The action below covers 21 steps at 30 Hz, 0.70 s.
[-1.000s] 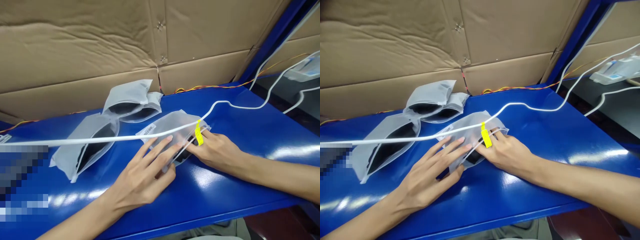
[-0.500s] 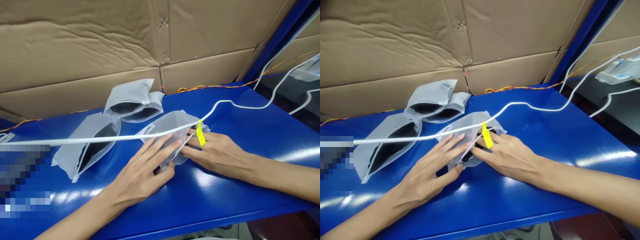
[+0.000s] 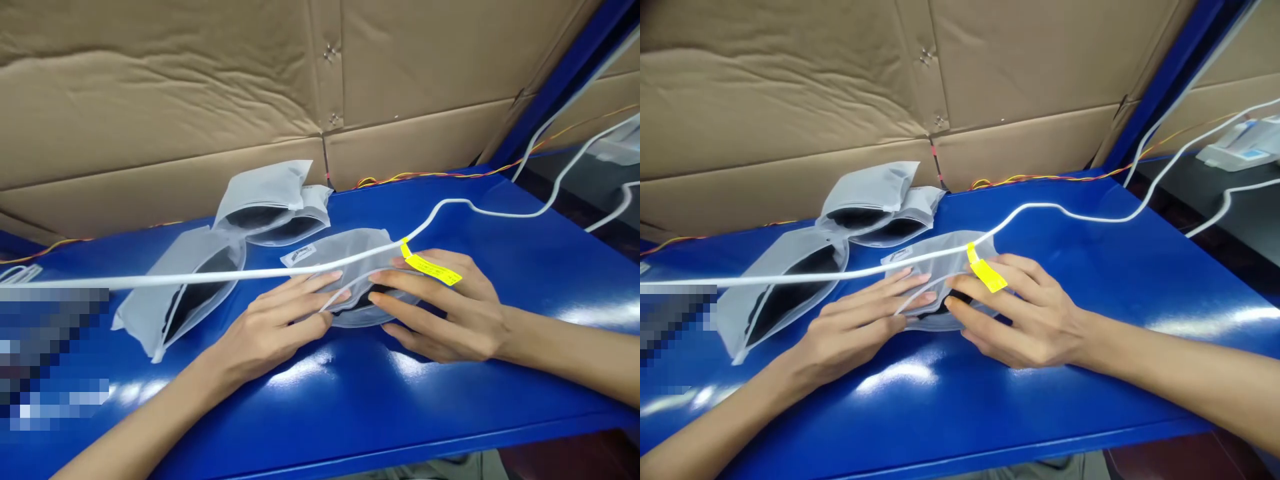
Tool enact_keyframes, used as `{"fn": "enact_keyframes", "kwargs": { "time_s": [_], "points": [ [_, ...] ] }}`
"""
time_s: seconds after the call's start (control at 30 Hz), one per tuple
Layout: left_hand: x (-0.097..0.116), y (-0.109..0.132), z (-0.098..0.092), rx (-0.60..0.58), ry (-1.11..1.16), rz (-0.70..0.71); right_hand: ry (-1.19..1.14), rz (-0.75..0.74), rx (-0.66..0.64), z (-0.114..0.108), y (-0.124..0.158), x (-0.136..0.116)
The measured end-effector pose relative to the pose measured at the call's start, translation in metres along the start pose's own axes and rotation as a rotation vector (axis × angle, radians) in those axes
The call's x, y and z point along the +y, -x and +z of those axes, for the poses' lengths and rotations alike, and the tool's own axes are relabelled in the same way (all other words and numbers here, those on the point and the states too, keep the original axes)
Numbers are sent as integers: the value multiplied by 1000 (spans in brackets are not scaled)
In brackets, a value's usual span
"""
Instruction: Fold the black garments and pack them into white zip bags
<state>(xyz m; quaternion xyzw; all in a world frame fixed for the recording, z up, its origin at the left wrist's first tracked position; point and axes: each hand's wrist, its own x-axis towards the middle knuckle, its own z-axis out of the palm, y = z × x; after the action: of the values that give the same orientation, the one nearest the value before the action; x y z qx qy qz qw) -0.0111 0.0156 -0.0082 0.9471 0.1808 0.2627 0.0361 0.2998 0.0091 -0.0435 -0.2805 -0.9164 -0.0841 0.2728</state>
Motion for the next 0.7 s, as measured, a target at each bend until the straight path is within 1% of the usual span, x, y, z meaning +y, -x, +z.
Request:
{"fn": "enact_keyframes", "kwargs": {
  "time_s": [0.03, 0.1, 0.17, 0.2, 0.23, 0.3, 0.37, 0.4, 0.5, 0.6, 0.7],
  "points": [
    [-2, 1, 1, 14, 22, 6, 6, -46, 41, -1, -2, 0],
    [-4, 2, 3, 39, 45, 12, 13, -177, 178, -1, -6, 1],
    [-5, 0, 3, 56, 43, 6, 7, -233, 262, -1, -10, 3],
    [-4, -1, 3, 59, 35, 5, 3, -235, 273, 0, -11, 4],
    [-3, -3, 4, 59, 16, 10, 0, -230, 265, 0, -12, 5],
    [-1, -6, 4, 31, -56, 11, 2, -230, 201, 2, -13, 7],
    [1, -7, 6, -34, -150, -30, -1, -233, 123, 4, -13, 9],
    [1, -7, 6, -70, -191, -55, -9, -237, 112, 4, -13, 10],
    [1, -5, 6, -159, -267, -90, -44, -252, 154, 4, -14, 14],
    [0, -3, 4, -173, -286, -62, -67, -314, 176, -1, -14, 16],
    [-1, -3, 2, -177, -278, -56, -72, -406, 165, -7, -15, 15]
  ]
}}
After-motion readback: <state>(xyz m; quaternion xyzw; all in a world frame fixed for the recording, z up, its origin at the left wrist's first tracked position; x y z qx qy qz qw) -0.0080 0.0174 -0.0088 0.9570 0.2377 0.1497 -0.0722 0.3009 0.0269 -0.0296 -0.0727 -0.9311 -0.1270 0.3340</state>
